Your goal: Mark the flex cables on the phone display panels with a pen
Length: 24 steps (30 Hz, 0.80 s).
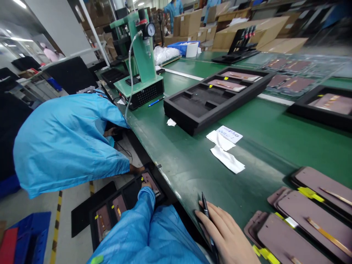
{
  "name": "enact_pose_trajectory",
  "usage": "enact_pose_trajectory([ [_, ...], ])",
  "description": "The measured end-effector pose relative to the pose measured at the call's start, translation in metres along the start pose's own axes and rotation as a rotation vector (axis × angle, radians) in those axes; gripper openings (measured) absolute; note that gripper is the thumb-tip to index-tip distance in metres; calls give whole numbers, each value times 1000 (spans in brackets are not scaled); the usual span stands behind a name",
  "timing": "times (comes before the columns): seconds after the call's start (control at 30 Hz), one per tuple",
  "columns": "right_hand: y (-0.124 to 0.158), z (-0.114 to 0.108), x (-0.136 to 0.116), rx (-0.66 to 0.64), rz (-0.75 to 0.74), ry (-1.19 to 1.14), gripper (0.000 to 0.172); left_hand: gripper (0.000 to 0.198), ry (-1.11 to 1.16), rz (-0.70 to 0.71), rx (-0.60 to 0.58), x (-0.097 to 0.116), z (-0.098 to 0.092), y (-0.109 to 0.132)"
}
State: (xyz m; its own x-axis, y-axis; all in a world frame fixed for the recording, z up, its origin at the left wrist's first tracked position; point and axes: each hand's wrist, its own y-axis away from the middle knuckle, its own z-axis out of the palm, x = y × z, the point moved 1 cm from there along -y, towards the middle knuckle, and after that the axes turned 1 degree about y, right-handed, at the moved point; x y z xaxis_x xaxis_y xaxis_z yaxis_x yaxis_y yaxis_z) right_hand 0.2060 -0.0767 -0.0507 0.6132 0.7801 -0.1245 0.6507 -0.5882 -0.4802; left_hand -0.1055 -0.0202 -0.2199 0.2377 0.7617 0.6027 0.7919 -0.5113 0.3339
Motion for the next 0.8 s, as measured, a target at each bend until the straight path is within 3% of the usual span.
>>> enact_pose_trajectory([
  [0.1,-2,-2,-4,-4,40,-12,38,31,89,-125,-46,1,-13,6],
  [0.17,-6,-8,-6,-5,75,-27,40,28,145,-144,-76,3,-34,11],
  [0.33,-19,-26,-8,79,151,-127,37,30,334,23,-227,37,-120,29],
  [0.4,-23,-31,-8,177,186,-154,33,43,511,159,-319,63,-150,46],
  [0.47,-25,-33,-7,304,226,-174,28,77,572,224,-423,93,-165,70],
  [0.57,-24,-38,-5,468,295,-198,33,112,550,302,-590,137,-152,113],
  [0.67,-21,-48,1,523,440,-216,37,109,498,401,-885,169,-110,153],
  [0.73,-19,-59,8,552,580,-293,35,106,460,449,-1053,179,-79,172],
  [0.8,-17,-71,17,609,757,-439,29,102,400,502,-1145,181,-54,186],
])
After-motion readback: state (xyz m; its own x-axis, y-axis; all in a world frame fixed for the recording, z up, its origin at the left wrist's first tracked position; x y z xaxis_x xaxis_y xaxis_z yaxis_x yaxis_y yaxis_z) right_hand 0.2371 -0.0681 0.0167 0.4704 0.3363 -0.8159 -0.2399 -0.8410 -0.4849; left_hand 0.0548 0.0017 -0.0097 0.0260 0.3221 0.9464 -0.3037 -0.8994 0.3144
